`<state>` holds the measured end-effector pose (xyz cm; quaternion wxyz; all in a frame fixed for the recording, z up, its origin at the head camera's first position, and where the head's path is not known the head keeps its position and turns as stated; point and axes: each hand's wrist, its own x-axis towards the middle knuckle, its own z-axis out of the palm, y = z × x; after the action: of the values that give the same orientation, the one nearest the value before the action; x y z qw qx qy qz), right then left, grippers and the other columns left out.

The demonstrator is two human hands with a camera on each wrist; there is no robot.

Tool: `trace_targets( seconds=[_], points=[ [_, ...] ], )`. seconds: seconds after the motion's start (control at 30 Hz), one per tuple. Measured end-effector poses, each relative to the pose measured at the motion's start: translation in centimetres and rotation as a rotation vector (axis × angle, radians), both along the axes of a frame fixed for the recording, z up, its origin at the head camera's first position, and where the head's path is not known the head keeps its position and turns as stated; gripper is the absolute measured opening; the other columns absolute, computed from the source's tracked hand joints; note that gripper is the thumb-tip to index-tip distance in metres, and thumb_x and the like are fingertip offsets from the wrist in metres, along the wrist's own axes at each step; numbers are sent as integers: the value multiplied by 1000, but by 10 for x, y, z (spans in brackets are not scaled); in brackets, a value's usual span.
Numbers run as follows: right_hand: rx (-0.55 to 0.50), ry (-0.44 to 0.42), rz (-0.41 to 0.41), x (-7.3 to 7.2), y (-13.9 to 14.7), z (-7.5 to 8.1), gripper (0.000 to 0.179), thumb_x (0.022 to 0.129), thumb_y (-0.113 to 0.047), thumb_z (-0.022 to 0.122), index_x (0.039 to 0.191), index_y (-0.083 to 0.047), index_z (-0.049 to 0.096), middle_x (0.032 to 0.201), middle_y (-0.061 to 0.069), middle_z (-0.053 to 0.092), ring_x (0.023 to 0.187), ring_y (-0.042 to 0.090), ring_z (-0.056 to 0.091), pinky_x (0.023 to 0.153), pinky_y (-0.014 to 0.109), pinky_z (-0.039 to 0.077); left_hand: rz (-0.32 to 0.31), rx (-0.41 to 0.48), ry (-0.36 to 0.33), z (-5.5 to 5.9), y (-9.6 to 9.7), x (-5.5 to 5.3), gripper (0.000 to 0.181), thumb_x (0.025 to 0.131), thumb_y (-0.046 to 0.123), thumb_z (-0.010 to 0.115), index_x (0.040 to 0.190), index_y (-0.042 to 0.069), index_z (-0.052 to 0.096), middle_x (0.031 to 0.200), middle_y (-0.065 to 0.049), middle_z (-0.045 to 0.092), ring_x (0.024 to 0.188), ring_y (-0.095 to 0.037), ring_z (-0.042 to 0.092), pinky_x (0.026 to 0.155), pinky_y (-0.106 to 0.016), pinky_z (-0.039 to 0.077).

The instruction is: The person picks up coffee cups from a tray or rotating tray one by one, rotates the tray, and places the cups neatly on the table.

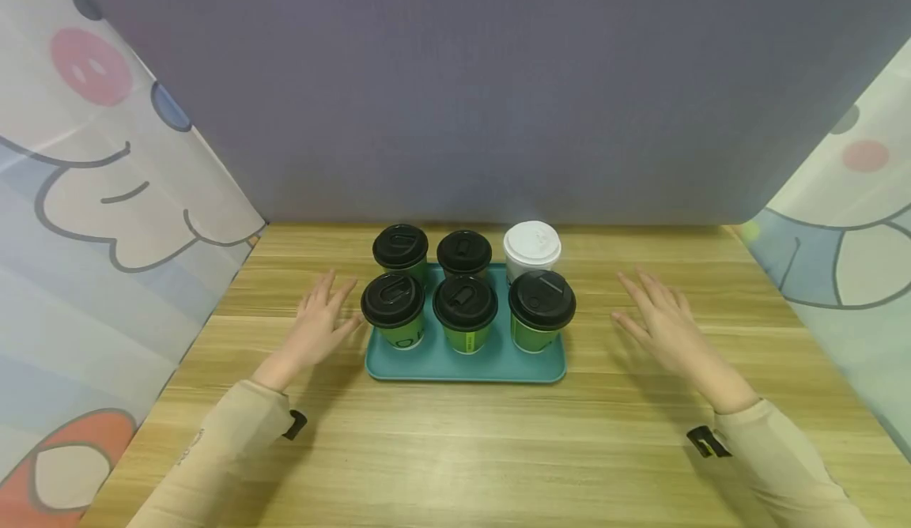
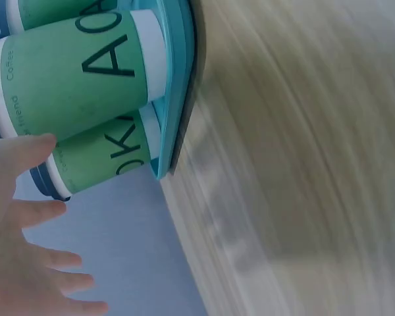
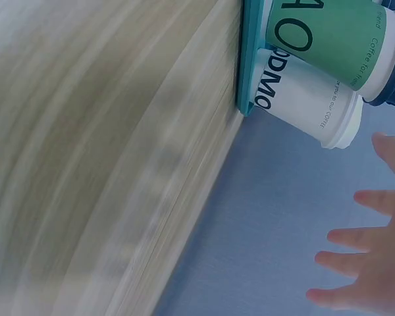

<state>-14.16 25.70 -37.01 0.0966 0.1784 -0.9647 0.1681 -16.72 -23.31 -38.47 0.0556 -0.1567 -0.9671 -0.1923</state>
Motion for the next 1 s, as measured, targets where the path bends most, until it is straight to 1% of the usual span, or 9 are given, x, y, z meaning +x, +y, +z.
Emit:
trace_targets(
  seconds=[0.13, 0.27, 0.3, 0.4, 0.53, 0.67, 0.73, 0.83, 1.0],
  points=[
    [-22, 13, 10, 0, -2, 3, 58, 91, -31, 48, 137, -2, 27, 136, 31, 20, 118, 52, 23, 97, 67, 11, 8, 70, -30, -4, 3, 1, 57, 88, 28, 53, 133, 0, 33, 137, -34, 16, 121, -52, 19, 95, -67, 19],
    [-55, 49, 25, 0, -5, 5, 54, 89, -26, 53, 132, 0, 34, 133, 30, 27, 117, 50, 26, 96, 66, 17, 23, 159, -96, -7, 6, 2, 51, 89, 20, 53, 130, -5, 36, 131, -33, 29, 117, -50, 31, 93, -63, 29],
    [-62, 60, 32, 0, -6, 6, 53, 88, -24, 54, 131, 1, 36, 132, 30, 28, 117, 50, 28, 96, 66, 18, 24, 183, -122, -8, 7, 2, 51, 89, 19, 52, 130, -6, 35, 130, -32, 32, 115, -49, 33, 92, -62, 32],
    [-82, 97, 57, 0, -9, 7, 51, 87, -21, 56, 128, 2, 39, 129, 28, 34, 115, 47, 32, 94, 64, 24, 58, 257, -220, -10, 7, 2, 50, 90, 21, 50, 130, -6, 35, 128, -29, 37, 112, -46, 40, 90, -56, 38],
    [-97, 115, 79, -1, -14, 9, 49, 88, -22, 55, 128, 2, 40, 126, 27, 38, 114, 45, 35, 93, 62, 28, 109, 342, -363, -13, 8, 3, 52, 91, 24, 48, 132, -4, 33, 126, -32, 38, 107, -44, 46, 85, -50, 45],
    [-111, 118, 86, -2, -20, 11, 48, 88, -23, 54, 127, 3, 41, 125, 26, 40, 113, 44, 36, 93, 60, 29, 141, 421, -458, -16, 11, 3, 51, 90, 20, 49, 132, -5, 32, 122, -34, 40, 100, -40, 53, 79, -43, 51],
    [-120, 119, 93, -3, -23, 12, 48, 89, -23, 54, 127, 3, 41, 125, 25, 40, 113, 43, 37, 93, 59, 30, 159, 473, -489, -18, 13, 3, 51, 89, 15, 50, 131, -7, 32, 119, -33, 42, 94, -35, 56, 75, -38, 53],
    [-134, 118, 107, -4, -29, 14, 47, 89, -22, 53, 127, 3, 41, 125, 24, 41, 113, 42, 37, 94, 58, 30, 166, 548, -512, -22, 16, 2, 50, 87, 7, 51, 130, -11, 31, 115, -33, 44, 85, -29, 58, 69, -33, 55],
    [-143, 105, 123, -6, -39, 17, 48, 89, -23, 54, 127, 3, 40, 126, 24, 40, 115, 41, 36, 95, 57, 30, 178, 620, -557, -25, 19, 2, 49, 85, 0, 50, 129, -14, 30, 112, -33, 44, 76, -20, 58, 66, -32, 55]
  ],
)
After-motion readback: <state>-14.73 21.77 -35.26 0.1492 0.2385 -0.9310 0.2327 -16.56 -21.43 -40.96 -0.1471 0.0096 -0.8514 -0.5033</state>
